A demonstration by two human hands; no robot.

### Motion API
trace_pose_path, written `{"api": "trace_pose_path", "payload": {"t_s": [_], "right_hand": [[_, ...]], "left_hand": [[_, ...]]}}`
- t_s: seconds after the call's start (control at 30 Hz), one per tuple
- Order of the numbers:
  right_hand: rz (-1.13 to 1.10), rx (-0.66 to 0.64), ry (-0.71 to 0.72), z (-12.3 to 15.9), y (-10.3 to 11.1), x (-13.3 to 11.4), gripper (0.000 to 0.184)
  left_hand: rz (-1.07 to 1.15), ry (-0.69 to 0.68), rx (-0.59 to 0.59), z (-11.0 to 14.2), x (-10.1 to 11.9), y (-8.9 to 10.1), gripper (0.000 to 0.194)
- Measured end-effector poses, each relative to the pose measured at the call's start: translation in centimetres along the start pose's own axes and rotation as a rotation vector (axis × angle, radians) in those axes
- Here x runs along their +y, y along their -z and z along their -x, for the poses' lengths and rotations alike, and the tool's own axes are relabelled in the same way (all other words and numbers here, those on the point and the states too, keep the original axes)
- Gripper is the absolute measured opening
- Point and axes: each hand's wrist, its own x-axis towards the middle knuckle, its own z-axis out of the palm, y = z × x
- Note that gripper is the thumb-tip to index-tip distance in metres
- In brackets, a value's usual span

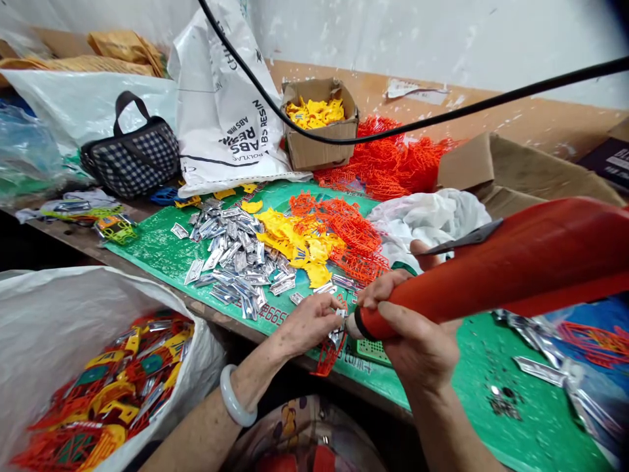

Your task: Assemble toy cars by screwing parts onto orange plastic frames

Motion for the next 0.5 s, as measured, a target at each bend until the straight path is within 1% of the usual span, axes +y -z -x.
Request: {"api": "trace_pose_path", "payload": {"t_s": [0.1, 0.17, 0.23, 0.3, 0.43, 0.5], "right_hand": [[0.0, -0.002, -0.008, -0.04, 0.1, 0.14, 0.053], [0.004, -0.012, -0.01, -0.02, 0.25, 0.28, 0.041], [0.026, -0.035, -0.015, 0.03, 0.41, 0.42, 0.024], [0.051, -0.057, -0.018, 0.11, 0.52, 0.53, 0.015], [0.073, -0.066, 0.005, 0.34, 0.68, 0.81, 0.018], [0.102, -0.105, 0.017, 0.5, 0.78, 0.97, 0.017]], "left_hand": [[0.011, 0.011, -0.004, 0.1, 0.02, -0.05, 0.021], [0.027, 0.016, 0.005, 0.19, 0.11, -0.08, 0.021], [0.044, 0.018, 0.016, 0.24, 0.19, -0.14, 0.019], [0.062, 0.018, 0.023, 0.23, 0.18, -0.25, 0.017], [0.161, 0.017, 0.045, 0.13, -0.02, -0.62, 0.016], [0.197, 0.013, 0.057, 0.14, -0.03, -0.81, 0.016]]}}
